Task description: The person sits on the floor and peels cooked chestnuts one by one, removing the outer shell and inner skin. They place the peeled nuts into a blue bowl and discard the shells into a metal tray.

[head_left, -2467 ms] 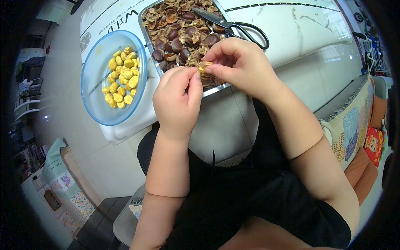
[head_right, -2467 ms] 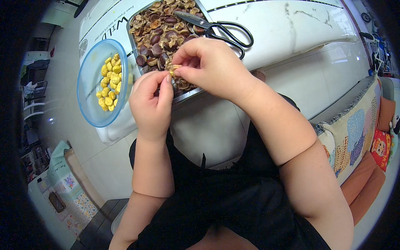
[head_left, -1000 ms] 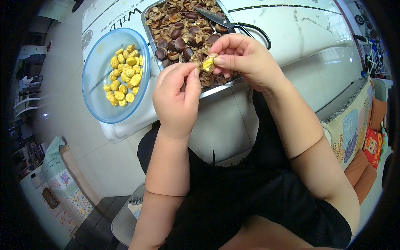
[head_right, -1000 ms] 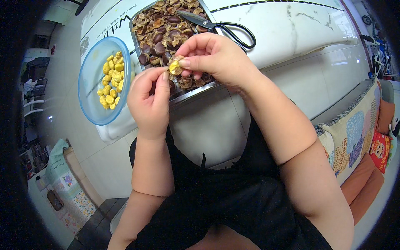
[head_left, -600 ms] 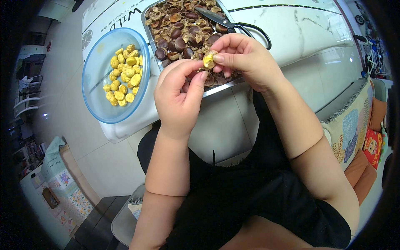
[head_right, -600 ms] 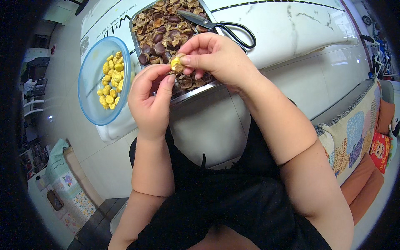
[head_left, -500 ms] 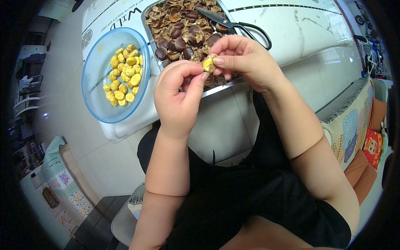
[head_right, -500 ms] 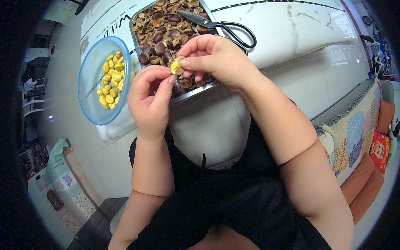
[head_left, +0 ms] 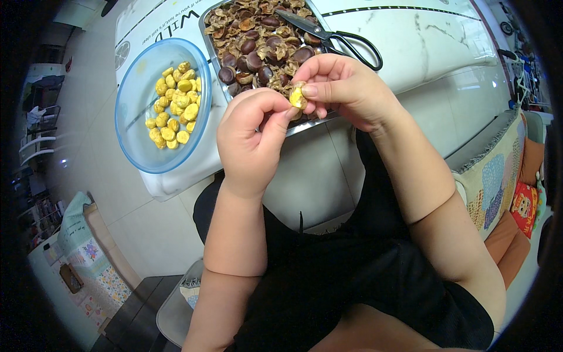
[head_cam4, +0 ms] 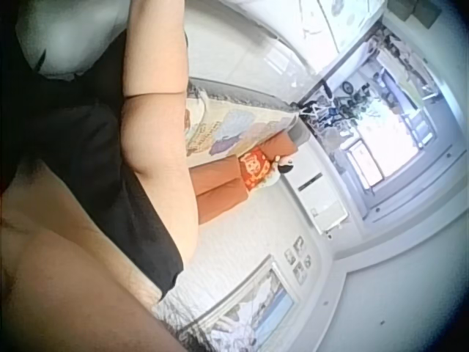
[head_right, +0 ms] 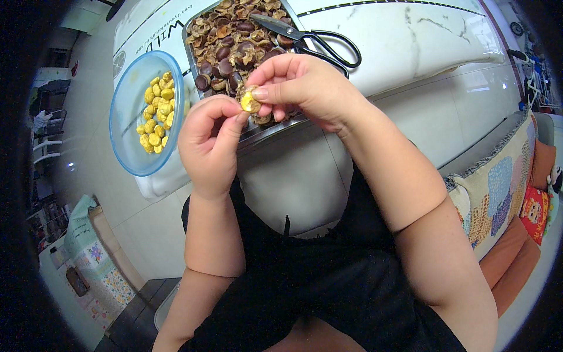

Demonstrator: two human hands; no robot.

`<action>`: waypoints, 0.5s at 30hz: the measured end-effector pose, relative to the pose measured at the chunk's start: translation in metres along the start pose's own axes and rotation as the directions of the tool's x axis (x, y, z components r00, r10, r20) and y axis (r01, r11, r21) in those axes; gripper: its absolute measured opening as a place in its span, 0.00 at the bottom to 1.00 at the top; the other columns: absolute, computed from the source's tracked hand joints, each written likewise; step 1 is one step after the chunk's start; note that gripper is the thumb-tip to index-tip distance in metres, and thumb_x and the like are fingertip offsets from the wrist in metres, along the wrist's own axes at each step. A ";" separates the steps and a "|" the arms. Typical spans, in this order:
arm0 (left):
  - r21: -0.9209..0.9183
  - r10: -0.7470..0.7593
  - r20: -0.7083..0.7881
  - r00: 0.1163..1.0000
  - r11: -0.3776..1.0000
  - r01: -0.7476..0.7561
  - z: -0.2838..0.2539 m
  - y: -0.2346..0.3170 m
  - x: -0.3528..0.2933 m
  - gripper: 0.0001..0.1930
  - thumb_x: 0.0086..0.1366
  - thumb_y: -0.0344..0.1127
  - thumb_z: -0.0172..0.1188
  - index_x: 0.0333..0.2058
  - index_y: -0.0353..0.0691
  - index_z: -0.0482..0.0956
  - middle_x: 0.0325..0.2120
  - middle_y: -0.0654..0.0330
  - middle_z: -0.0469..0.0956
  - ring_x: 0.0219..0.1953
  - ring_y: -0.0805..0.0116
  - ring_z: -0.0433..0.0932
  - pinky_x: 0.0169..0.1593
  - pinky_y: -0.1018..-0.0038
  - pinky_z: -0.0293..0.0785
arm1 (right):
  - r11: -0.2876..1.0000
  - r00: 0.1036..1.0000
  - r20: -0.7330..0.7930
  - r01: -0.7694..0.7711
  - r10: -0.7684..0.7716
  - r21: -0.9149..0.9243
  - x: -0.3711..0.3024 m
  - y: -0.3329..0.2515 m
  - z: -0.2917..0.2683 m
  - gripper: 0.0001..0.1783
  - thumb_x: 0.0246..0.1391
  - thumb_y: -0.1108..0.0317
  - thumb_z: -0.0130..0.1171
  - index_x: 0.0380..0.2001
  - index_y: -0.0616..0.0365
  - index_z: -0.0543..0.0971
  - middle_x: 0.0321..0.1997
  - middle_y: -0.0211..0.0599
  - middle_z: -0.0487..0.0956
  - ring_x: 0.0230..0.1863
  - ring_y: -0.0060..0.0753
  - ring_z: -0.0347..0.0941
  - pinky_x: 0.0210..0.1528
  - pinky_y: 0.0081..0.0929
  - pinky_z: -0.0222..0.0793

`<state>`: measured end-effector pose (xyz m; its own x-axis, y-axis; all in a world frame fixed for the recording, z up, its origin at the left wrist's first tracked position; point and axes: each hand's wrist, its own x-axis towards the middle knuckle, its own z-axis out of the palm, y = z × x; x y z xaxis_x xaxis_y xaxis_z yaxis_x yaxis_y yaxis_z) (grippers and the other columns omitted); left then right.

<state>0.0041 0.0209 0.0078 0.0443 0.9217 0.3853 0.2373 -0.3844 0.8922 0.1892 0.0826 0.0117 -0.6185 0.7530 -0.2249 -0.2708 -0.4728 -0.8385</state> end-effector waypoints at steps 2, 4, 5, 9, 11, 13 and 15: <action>0.065 -0.001 0.042 0.999 0.998 -0.001 -0.002 0.003 0.002 0.03 0.55 0.21 0.59 0.29 0.33 0.75 0.31 0.58 0.76 0.34 0.70 0.73 0.40 0.77 0.69 | 1.000 1.000 0.002 -0.010 0.010 0.006 0.000 0.000 0.000 0.11 0.53 0.72 0.61 0.39 0.64 0.75 0.31 0.37 0.80 0.29 0.21 0.77 0.28 0.13 0.73; 0.092 0.043 0.025 0.999 0.995 -0.045 0.000 0.003 0.002 0.03 0.55 0.23 0.59 0.29 0.34 0.75 0.28 0.57 0.76 0.32 0.64 0.73 0.38 0.74 0.70 | 1.000 1.000 0.003 -0.017 0.017 0.011 0.000 0.000 0.001 0.11 0.53 0.72 0.61 0.39 0.65 0.75 0.31 0.37 0.80 0.28 0.21 0.77 0.28 0.13 0.73; 0.106 0.065 0.018 0.998 0.992 -0.066 0.001 0.003 0.003 0.03 0.56 0.24 0.59 0.29 0.35 0.75 0.27 0.57 0.76 0.30 0.61 0.73 0.37 0.72 0.70 | 1.000 1.000 0.003 -0.020 0.020 0.013 0.000 -0.001 0.001 0.11 0.53 0.72 0.61 0.39 0.65 0.75 0.31 0.37 0.80 0.28 0.21 0.77 0.28 0.13 0.73; 0.114 0.057 0.037 0.998 0.992 -0.061 0.002 0.000 0.001 0.04 0.56 0.24 0.59 0.31 0.36 0.74 0.28 0.57 0.76 0.33 0.59 0.74 0.39 0.71 0.70 | 0.999 1.000 0.009 -0.028 0.027 0.028 0.000 -0.001 0.001 0.10 0.53 0.73 0.60 0.39 0.65 0.75 0.31 0.37 0.80 0.28 0.22 0.77 0.28 0.13 0.73; 0.122 0.058 0.034 0.998 0.991 -0.062 0.003 -0.001 0.001 0.04 0.57 0.24 0.58 0.31 0.36 0.74 0.29 0.56 0.76 0.33 0.59 0.74 0.39 0.71 0.70 | 1.000 1.000 0.001 -0.015 0.014 0.028 0.000 0.000 0.001 0.10 0.54 0.72 0.60 0.39 0.64 0.75 0.31 0.36 0.80 0.28 0.21 0.76 0.27 0.14 0.72; 0.109 0.049 0.033 0.998 0.993 -0.053 0.004 0.000 0.001 0.04 0.57 0.24 0.58 0.31 0.36 0.73 0.29 0.56 0.76 0.33 0.59 0.74 0.39 0.70 0.70 | 0.999 1.000 -0.009 0.000 0.000 0.043 0.001 0.002 0.001 0.10 0.54 0.72 0.60 0.38 0.63 0.76 0.31 0.35 0.79 0.28 0.20 0.76 0.27 0.14 0.71; 0.105 0.050 0.032 0.998 0.993 -0.053 0.005 0.000 0.001 0.03 0.57 0.24 0.58 0.30 0.36 0.73 0.29 0.56 0.76 0.33 0.59 0.74 0.40 0.70 0.70 | 0.997 1.000 -0.024 0.015 -0.013 0.075 0.002 0.004 -0.002 0.09 0.54 0.72 0.60 0.38 0.63 0.76 0.31 0.34 0.79 0.27 0.19 0.75 0.27 0.14 0.71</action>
<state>0.0090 0.0222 0.0067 0.0867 0.9026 0.4217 0.3354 -0.4251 0.8407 0.1886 0.0833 0.0068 -0.5971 0.7698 -0.2254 -0.3347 -0.4945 -0.8022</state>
